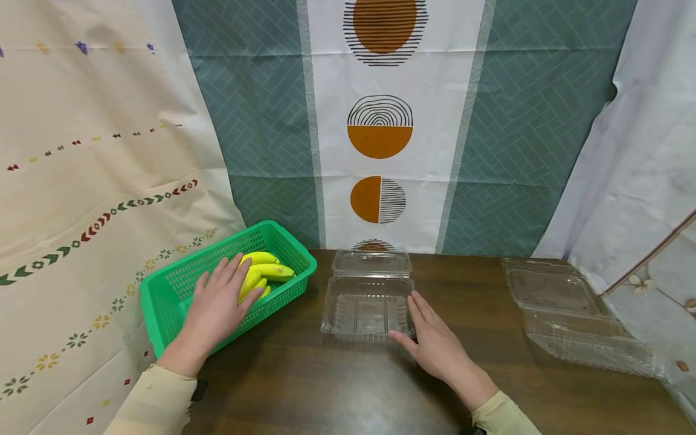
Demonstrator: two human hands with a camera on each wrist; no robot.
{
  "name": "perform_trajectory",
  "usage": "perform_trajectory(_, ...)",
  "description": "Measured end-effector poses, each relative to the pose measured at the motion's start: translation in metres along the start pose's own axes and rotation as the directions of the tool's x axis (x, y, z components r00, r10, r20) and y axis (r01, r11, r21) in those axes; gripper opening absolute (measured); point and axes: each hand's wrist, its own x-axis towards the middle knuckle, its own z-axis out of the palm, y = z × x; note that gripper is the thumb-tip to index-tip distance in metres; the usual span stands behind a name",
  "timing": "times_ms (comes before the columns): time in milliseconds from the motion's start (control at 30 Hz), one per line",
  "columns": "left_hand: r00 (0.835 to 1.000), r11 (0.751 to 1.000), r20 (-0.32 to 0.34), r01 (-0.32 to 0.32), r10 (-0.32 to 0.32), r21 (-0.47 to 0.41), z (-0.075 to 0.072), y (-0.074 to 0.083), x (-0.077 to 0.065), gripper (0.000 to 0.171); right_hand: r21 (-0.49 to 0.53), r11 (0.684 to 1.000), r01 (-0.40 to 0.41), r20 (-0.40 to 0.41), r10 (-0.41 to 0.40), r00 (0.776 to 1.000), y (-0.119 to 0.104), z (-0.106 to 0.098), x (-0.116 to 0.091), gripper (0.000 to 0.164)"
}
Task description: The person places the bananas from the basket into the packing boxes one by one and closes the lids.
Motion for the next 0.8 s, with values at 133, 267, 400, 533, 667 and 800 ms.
perform_trajectory(133, 1.000, 1.000, -0.001, 0.008, -0.008, 0.004, 0.000, -0.006, 0.000, 0.074, 0.002, 1.000, -0.004, -0.001, 0.004, 1.000, 0.000, 0.000, 0.000, 0.099)
perform_trajectory(267, 1.000, 1.000, 0.000, 0.013, -0.013, 0.005, 0.002, -0.014, -0.001, 0.074, 0.003, 1.000, -0.005, -0.003, 0.005, 1.000, 0.000, 0.001, 0.001, 0.099)
perform_trajectory(400, 1.000, 1.000, 0.018, 0.025, -0.025, 0.002, 0.003, -0.022, -0.002, 0.074, 0.003, 1.000, -0.003, -0.001, 0.003, 1.000, 0.000, 0.002, 0.001, 0.100)
perform_trajectory(533, 0.999, 0.999, 0.029, 0.037, -0.037, 0.002, 0.003, -0.027, -0.003, 0.074, 0.009, 1.000, -0.007, 0.001, 0.007, 1.000, 0.000, 0.002, 0.001, 0.100)
perform_trajectory(667, 0.998, 0.999, 0.037, 0.050, -0.050, 0.010, 0.003, -0.032, -0.003, 0.075, 0.013, 1.000, -0.012, 0.001, 0.012, 1.000, -0.001, 0.001, 0.001, 0.100)
perform_trajectory(800, 0.996, 0.998, 0.055, 0.064, -0.065, 0.014, 0.003, -0.036, -0.003, 0.076, 0.015, 1.000, -0.020, 0.005, 0.020, 1.000, -0.001, 0.000, 0.000, 0.100)
